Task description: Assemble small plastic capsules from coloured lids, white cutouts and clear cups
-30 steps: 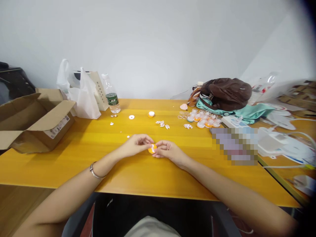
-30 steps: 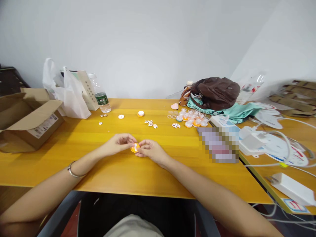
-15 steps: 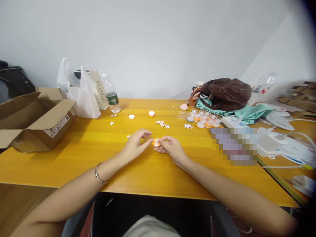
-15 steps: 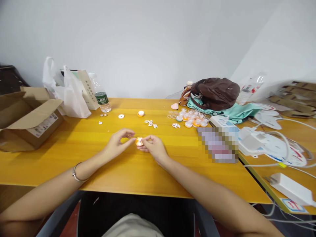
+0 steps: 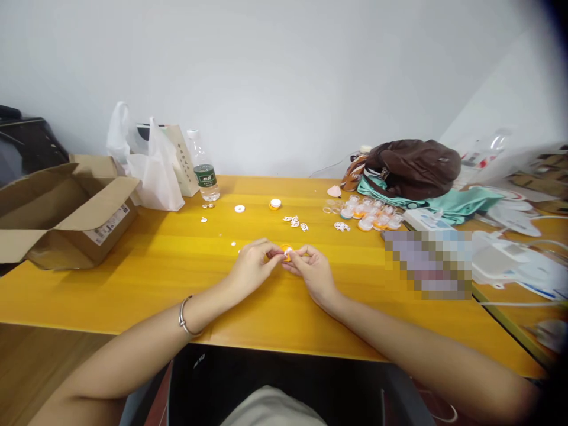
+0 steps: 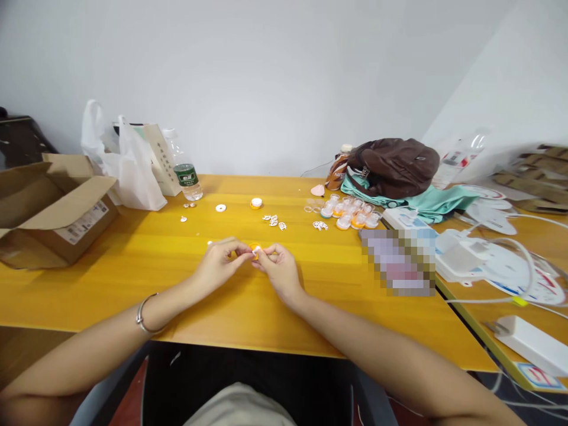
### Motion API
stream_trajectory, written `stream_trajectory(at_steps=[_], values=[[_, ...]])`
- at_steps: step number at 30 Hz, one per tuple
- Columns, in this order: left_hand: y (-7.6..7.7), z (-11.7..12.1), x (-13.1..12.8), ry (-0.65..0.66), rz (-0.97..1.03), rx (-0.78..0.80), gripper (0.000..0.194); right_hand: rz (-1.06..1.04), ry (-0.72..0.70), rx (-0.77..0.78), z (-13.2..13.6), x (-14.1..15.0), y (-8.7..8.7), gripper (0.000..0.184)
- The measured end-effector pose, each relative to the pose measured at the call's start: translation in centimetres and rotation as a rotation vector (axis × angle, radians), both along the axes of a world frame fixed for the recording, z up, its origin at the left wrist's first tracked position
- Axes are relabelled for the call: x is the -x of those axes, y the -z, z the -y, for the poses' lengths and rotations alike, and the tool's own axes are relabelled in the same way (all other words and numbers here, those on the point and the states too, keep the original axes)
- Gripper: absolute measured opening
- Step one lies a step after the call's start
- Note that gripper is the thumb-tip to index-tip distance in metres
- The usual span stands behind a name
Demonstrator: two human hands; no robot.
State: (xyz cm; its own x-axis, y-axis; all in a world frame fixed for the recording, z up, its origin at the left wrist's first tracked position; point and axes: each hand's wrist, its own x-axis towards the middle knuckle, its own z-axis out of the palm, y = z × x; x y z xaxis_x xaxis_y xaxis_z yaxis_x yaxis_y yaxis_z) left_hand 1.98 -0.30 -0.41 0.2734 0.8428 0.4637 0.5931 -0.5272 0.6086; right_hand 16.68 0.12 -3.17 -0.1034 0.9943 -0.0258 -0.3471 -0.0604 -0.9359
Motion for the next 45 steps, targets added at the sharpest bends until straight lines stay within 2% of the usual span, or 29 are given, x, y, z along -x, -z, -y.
stream_trajectory(at_steps=[6,14,18,21,28,31,37,45], values=[[0.0,-0.1,-0.4,-0.05,0.044,0.038,0.01,0.011,0.014,-0.053,0.2,0.1,0.0,0.031],[-0.9,-0.1,-0.8,-0.079,-0.069,-0.072,0.011,0.065,0.094,-0.168,-0.1,0.3,-0.6,0.029],[-1.6,-0.6,-0.9,-0.081,0.062,-0.034,0.008,0.063,0.156,-0.158,-0.2,0.6,-1.7,0.031],[-2.2,-0.7,-0.9,-0.065,0.169,0.006,0.009,0.034,0.138,-0.151,-0.3,0.8,-2.7,0.032],[-4.0,-1.8,-0.1,-0.014,0.398,0.267,0.016,-0.011,0.092,-0.11,-1.3,0.6,-4.7,0.031],[-5.0,-2.4,0.4,-0.033,0.36,0.25,0.014,0.027,0.058,-0.102,-2.0,0.5,-5.5,0.03],[-6.3,-3.3,0.6,0.026,0.175,0.17,0.013,0.059,0.032,-0.091,-3.3,0.3,-6.4,0.029],[-6.3,-5.2,0.7,0.034,0.165,0.19,0.009,0.082,-0.002,-0.086,-5.0,0.4,-6.4,0.029]])
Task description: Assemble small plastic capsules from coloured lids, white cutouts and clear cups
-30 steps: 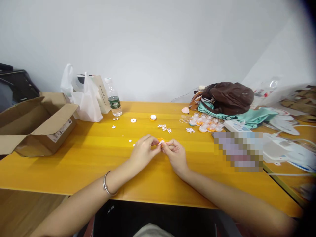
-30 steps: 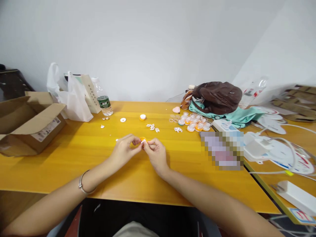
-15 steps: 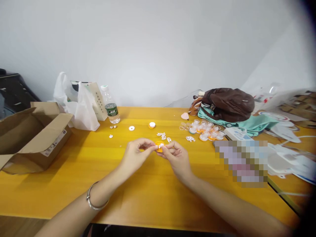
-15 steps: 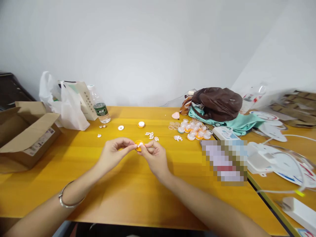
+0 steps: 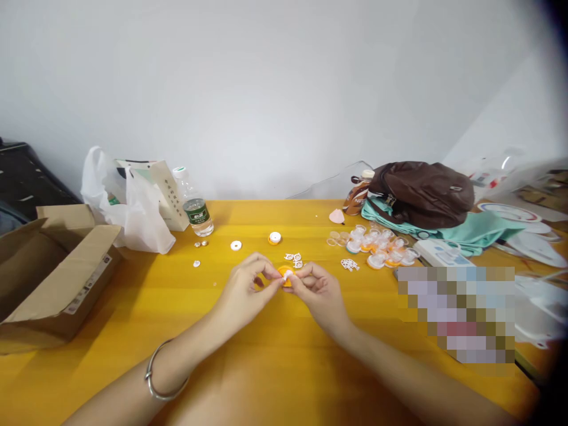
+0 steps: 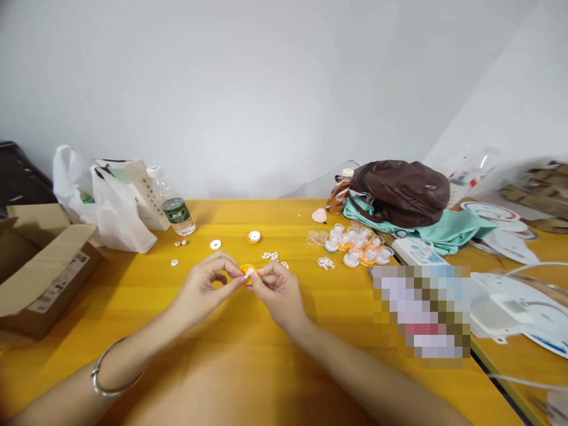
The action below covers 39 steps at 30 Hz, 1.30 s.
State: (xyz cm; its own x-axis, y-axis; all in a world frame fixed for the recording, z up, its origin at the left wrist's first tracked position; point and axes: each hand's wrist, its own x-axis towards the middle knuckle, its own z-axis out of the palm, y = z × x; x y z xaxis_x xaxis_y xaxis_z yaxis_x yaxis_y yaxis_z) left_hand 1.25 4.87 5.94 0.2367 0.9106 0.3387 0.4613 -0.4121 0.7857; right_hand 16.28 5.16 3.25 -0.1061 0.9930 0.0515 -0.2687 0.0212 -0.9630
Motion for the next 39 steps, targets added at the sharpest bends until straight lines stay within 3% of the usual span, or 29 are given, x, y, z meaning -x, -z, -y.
stream_trajectory(at_steps=[9,16,25,29,31,35,39], values=[[1.5,-1.0,0.6,0.064,0.078,0.144,0.011,-0.024,-0.076,0.06,-0.7,-0.1,1.1,0.025],[2.3,-1.4,0.5,0.096,0.327,0.388,0.018,-0.053,-0.217,0.175,-1.4,-0.8,0.6,0.023],[3.0,0.6,0.2,0.022,0.483,0.45,0.016,0.018,-0.426,0.225,-1.0,-1.6,-0.1,0.028],[4.2,1.5,0.1,0.016,0.388,0.418,0.014,0.068,-0.441,0.267,-0.5,-1.8,0.8,0.023],[4.6,1.5,0.2,0.043,0.284,0.328,0.017,0.094,-0.438,0.299,-0.4,-2.2,1.5,0.025],[4.4,1.1,0.6,0.276,-0.012,0.033,0.026,0.123,-0.437,0.318,-0.1,-3.1,3.0,0.032],[4.3,1.1,0.8,0.423,-0.226,-0.056,0.029,0.166,-0.462,0.332,0.7,-3.4,4.1,0.034]])
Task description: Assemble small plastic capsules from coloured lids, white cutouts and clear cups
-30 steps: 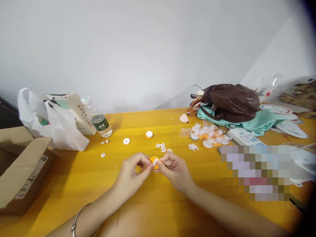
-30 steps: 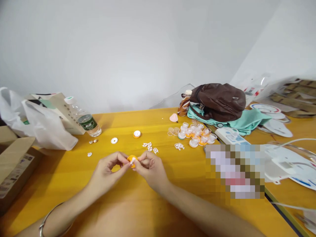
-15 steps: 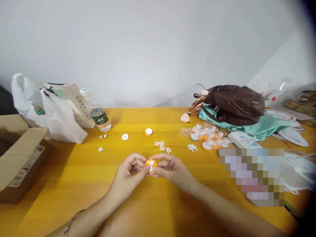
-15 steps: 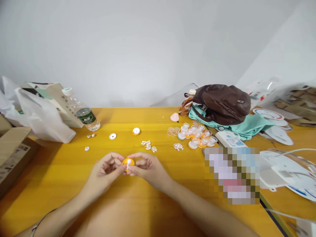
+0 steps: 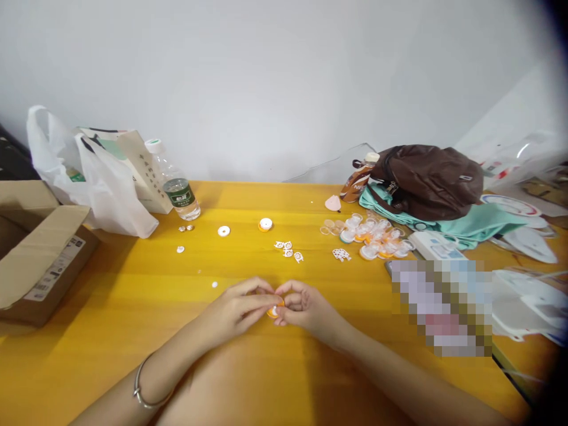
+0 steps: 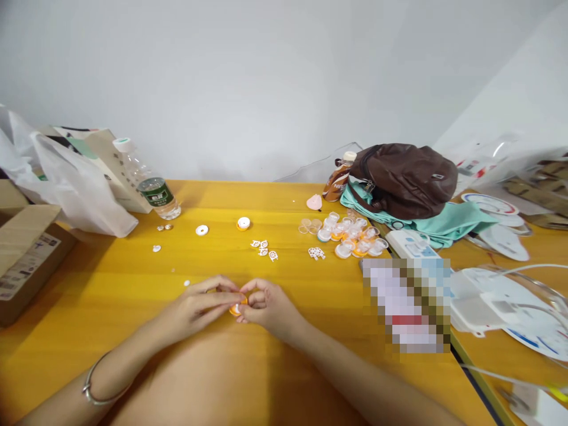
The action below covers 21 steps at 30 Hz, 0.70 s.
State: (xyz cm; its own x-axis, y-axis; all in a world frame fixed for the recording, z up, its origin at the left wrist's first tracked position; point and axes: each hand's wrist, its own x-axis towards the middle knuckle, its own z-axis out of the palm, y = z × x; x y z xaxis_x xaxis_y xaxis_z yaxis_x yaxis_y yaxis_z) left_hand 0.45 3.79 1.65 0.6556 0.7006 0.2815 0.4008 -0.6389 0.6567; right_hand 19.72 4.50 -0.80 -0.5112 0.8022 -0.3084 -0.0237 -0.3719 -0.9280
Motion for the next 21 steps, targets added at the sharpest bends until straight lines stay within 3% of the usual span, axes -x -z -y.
stream_trajectory(at_steps=[6,12,17,21], values=[[0.3,0.3,0.7,0.087,-0.191,-0.154,0.029,0.025,0.009,0.046,1.0,0.3,0.4,0.036],[-1.0,-0.3,0.3,0.17,-0.335,-0.14,0.023,0.06,-0.001,0.053,1.4,0.3,0.3,0.039],[-1.8,-1.0,-0.5,0.218,-0.56,-0.27,0.019,0.095,0.013,0.044,1.4,0.2,0.6,0.039],[-1.7,-1.6,-0.5,0.325,-0.618,-0.346,0.019,0.099,-0.046,0.027,1.2,-0.2,1.2,0.037]])
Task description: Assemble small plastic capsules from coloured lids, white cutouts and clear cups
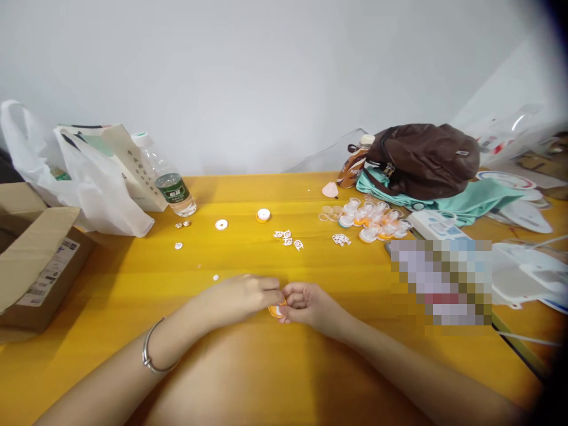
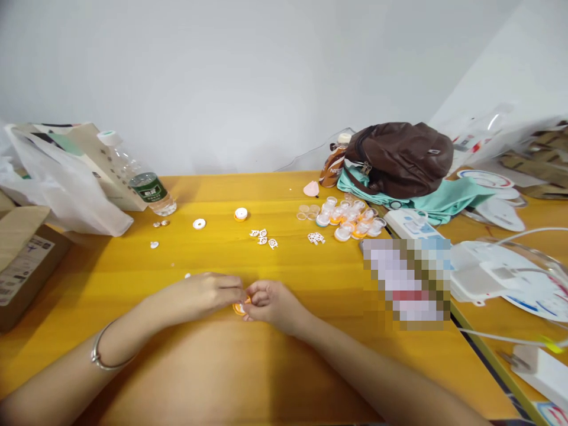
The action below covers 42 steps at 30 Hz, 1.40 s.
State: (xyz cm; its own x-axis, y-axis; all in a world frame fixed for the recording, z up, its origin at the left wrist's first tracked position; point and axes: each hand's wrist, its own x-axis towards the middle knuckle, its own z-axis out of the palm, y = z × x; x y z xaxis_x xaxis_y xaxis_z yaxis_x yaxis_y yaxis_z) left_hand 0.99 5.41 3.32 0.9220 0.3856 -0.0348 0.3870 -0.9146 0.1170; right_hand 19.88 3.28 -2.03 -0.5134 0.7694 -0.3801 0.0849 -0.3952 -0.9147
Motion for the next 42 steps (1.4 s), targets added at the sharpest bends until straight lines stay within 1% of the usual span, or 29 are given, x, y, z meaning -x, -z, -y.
stream_trajectory(at_steps=[4,7,9,12,15,20,24,28,35,38,42], values=[[0.6,-0.2,-0.1,0.1,-0.052,-0.129,0.017,0.023,-0.045,-0.008,-0.2,-0.3,0.4,0.033],[1.1,-0.2,-0.2,0.133,-0.042,-0.176,0.017,0.026,-0.079,-0.031,-0.2,-0.4,0.3,0.029],[1.4,-0.3,-0.2,0.141,-0.005,-0.157,0.017,0.017,-0.093,-0.03,-0.1,-0.5,0.2,0.029],[1.8,-0.6,-0.3,0.128,0.055,-0.065,0.019,0.006,-0.085,0.01,0.0,-0.5,0.0,0.033],[1.8,-0.9,-0.2,0.104,0.071,0.004,0.022,0.01,-0.078,0.029,0.0,-0.7,0.0,0.035],[1.4,-0.8,-0.1,0.147,0.045,0.011,0.018,0.003,-0.117,0.088,-0.2,-1.0,-0.1,0.036],[1.1,-0.4,-0.3,0.137,0.095,0.065,0.018,0.013,-0.168,0.095,-0.2,-1.1,-0.6,0.033],[1.0,0.0,-0.6,0.101,0.066,0.083,0.018,0.049,-0.173,0.066,0.0,-0.9,-0.7,0.025],[1.1,0.4,-0.7,0.093,-0.02,-0.004,0.016,0.064,-0.127,0.051,0.3,-0.7,-0.4,0.022],[1.8,0.5,-0.6,0.115,-0.026,-0.095,0.014,0.053,-0.137,0.054,0.2,-0.8,-0.4,0.025],[2.6,0.6,-0.5,0.177,0.027,-0.224,0.016,0.028,-0.184,0.08,-0.2,-1.1,-0.4,0.032]])
